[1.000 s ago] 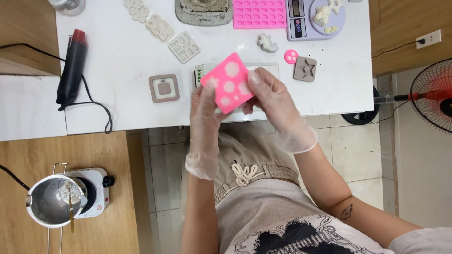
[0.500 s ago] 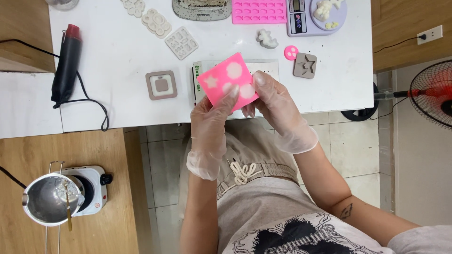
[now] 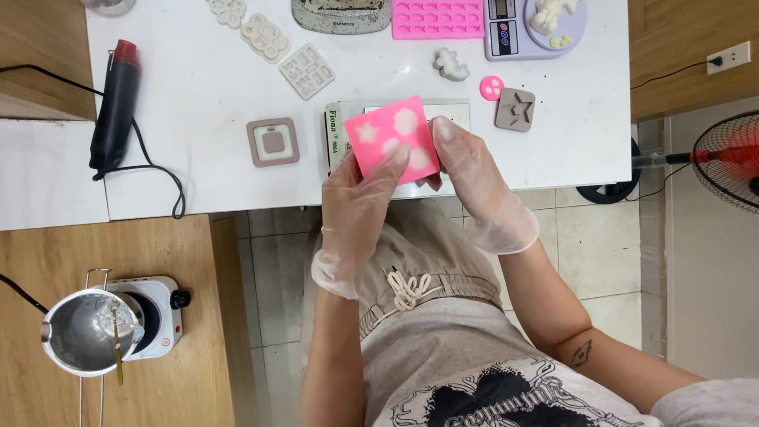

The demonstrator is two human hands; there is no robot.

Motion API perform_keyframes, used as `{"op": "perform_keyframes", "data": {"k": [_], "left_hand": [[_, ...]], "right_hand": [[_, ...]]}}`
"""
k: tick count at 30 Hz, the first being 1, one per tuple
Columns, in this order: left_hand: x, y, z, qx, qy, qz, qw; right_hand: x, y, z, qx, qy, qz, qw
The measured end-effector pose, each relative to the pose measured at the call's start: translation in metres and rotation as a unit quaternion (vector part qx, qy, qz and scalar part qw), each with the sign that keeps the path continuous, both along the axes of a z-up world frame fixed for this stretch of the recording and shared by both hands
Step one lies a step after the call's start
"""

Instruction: Removing small wax decorative shapes from silicone molds and prepping materials.

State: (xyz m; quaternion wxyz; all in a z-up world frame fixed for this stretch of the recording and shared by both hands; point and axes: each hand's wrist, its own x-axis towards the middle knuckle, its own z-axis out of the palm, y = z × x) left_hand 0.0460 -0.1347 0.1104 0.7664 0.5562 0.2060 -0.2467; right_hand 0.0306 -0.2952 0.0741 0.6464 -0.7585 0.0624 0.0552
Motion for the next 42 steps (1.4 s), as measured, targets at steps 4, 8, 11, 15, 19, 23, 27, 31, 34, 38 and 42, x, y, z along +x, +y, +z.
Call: {"op": "perform_keyframes", "data": {"k": [4,8,11,15,19,23,27,31,34,38,42], "left_hand": [[0.003,-0.002,0.0,0.028,-0.025,-0.03,0.999],[0.003,0.0,-0.005,0.05,-0.011,-0.063,0.997],[0.002,0.001,-0.013,0.043,0.011,-0.057,0.997],[0.006,0.003,-0.014,0.046,0.042,-0.055,0.997],[0.007,0.001,-0.012,0.05,0.049,-0.072,0.995],[0.004,-0.01,-0.017,0.034,0.053,-0.02,0.998],[-0.005,-0.027,-0.044,-0.047,0.04,0.166,0.984],[-0.011,-0.015,-0.035,-0.039,0.046,0.149,0.987],[-0.01,0.014,-0.057,-0.062,0.028,0.009,0.998],[0.007,0.028,-0.046,-0.139,-0.018,-0.039,0.989],[0.015,0.026,-0.06,-0.101,-0.047,-0.108,0.988]], "right_hand": [[0.01,-0.004,0.016,-0.001,0.01,-0.002,1.0],[0.008,-0.016,0.006,0.051,0.026,0.0,0.998],[0.007,-0.015,-0.005,0.123,0.036,-0.019,0.992],[0.008,-0.014,-0.006,0.212,0.046,-0.03,0.976],[0.007,-0.015,-0.006,0.235,0.054,-0.028,0.97],[0.011,-0.012,0.002,0.157,0.035,-0.021,0.987],[0.01,0.0,-0.004,0.084,0.034,-0.049,0.995],[0.002,-0.005,-0.011,0.114,-0.021,-0.076,0.99],[-0.002,-0.014,0.0,0.136,-0.042,-0.05,0.989],[-0.005,-0.015,0.022,0.114,-0.082,0.019,0.99],[-0.006,-0.021,0.02,0.086,-0.129,0.072,0.985]]}}
